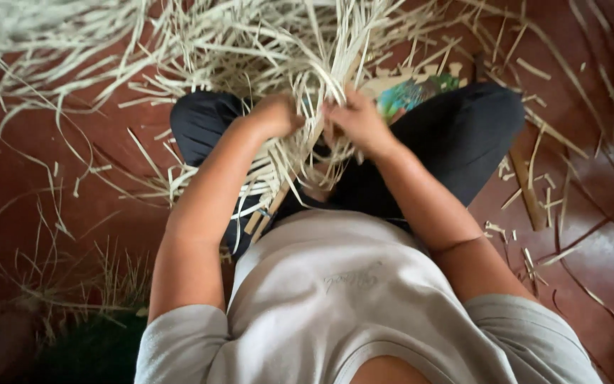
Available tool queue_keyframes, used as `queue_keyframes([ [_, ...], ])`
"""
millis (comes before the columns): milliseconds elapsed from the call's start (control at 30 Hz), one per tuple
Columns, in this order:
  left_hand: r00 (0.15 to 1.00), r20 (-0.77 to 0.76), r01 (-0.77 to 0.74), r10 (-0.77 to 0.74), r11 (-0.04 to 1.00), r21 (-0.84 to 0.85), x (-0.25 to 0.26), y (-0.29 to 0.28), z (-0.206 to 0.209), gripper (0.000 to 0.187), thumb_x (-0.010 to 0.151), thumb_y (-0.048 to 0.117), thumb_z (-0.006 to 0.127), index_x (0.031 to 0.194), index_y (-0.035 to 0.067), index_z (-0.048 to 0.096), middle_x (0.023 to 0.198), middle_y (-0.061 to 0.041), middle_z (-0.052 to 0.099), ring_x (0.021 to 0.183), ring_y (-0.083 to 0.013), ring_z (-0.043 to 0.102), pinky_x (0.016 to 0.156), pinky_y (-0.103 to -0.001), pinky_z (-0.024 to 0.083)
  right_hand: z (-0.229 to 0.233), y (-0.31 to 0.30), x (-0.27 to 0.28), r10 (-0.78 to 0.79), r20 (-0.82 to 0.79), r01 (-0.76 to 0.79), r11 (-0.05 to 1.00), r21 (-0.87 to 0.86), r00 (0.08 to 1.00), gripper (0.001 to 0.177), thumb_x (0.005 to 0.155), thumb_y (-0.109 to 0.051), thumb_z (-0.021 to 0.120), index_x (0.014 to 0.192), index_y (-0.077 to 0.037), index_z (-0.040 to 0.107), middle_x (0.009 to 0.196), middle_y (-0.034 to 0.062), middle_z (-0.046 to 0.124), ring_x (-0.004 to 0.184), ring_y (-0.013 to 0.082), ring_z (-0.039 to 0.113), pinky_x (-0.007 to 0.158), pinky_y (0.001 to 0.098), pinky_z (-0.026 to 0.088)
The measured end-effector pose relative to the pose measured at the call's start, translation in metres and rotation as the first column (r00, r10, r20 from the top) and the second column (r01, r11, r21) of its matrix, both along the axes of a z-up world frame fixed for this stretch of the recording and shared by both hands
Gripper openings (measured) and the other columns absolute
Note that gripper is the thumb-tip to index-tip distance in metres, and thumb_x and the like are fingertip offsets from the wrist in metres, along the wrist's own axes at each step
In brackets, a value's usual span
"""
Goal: A person sitting on the floor weaves long, thin strips of natural material into a mat-like structure.
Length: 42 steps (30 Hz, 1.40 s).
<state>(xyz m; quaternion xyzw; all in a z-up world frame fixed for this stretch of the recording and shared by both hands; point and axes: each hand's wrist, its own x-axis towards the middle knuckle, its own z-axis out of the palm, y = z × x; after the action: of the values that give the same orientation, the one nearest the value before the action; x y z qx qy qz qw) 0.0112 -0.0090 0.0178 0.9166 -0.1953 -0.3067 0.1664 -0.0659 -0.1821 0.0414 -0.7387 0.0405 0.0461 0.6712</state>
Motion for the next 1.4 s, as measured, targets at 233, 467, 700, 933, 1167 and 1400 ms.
queue_keyframes([
  [233,0.984,-0.093,-0.157,0.153,0.987,-0.038,-0.005,-0.008,0.014,0.046,0.07,0.042,0.053,0.087,0.001,0.064,0.095,-0.017,0.063,0.1,-0.0299,0.056,0.084,-0.041,0.045,-0.09,0.007,0.007,0.3,-0.45,-0.433,0.872,-0.228,0.841,0.021,0.068,-0.026,0.061,0.081,-0.01,0.066,0.059,0.0111,0.061,0.047,0.0207,0.06,0.035,0.0295,0.048],
  [467,0.988,-0.11,-0.103,0.105,0.994,0.019,-0.017,-0.014,0.05,0.052,0.071,0.04,0.052,0.097,-0.004,0.062,0.102,-0.022,0.06,0.104,-0.0336,0.053,0.087,-0.042,0.044,-0.085,0.02,0.011,0.179,-0.49,-0.376,0.863,-0.339,0.853,0.028,0.071,-0.03,0.056,0.064,-0.003,0.062,0.05,0.011,0.057,0.043,0.0218,0.059,0.038,0.035,0.046],
  [700,0.988,-0.129,-0.093,0.082,0.992,-0.08,-0.015,-0.008,0.048,0.043,0.08,0.027,0.045,0.101,-0.008,0.058,0.1,-0.026,0.058,0.1,-0.0382,0.055,0.086,-0.043,0.045,-0.07,0.017,0.001,0.101,-0.298,-0.198,0.928,-0.315,0.949,0.018,0.071,-0.028,0.061,0.079,-0.013,0.066,0.058,0.0047,0.063,0.058,0.0196,0.063,0.053,0.0323,0.05],
  [933,0.998,0.062,0.02,-0.022,0.999,0.03,-0.001,-0.005,-0.005,0.047,0.078,0.036,0.046,0.093,-0.005,0.062,0.091,-0.023,0.062,0.095,-0.0376,0.058,0.079,-0.046,0.048,-0.048,0.003,0.026,0.175,-0.247,-0.268,0.866,-0.422,0.953,0.025,0.072,-0.029,0.056,0.084,-0.01,0.067,0.078,0.0188,0.064,0.082,0.0401,0.059,0.074,0.0484,0.044],
  [1167,0.998,0.02,0.055,-0.056,0.997,0.06,0.001,-0.007,-0.001,0.038,0.077,0.031,0.048,0.083,-0.003,0.066,0.083,-0.021,0.064,0.087,-0.0368,0.06,0.071,-0.047,0.05,-0.051,0.002,0.079,0.202,-0.46,-0.128,0.974,0.187,0.865,0.019,0.073,-0.023,0.061,0.069,-0.004,0.062,0.054,0.007,0.054,0.046,0.0142,0.056,0.044,0.0259,0.047],
  [1400,0.997,-0.071,0.015,-0.012,0.999,0.04,0.022,-0.006,-0.012,0.028,0.075,0.024,0.051,0.076,-0.001,0.063,0.071,-0.018,0.061,0.059,-0.0352,0.057,0.056,-0.039,0.045,0.023,-0.039,0.1,0.23,-0.132,-0.163,0.906,0.39,0.964,0.013,0.084,-0.014,0.054,0.087,-0.001,0.056,0.064,0.0035,0.052,0.055,0.0134,0.052,0.057,0.0212,0.045],
])
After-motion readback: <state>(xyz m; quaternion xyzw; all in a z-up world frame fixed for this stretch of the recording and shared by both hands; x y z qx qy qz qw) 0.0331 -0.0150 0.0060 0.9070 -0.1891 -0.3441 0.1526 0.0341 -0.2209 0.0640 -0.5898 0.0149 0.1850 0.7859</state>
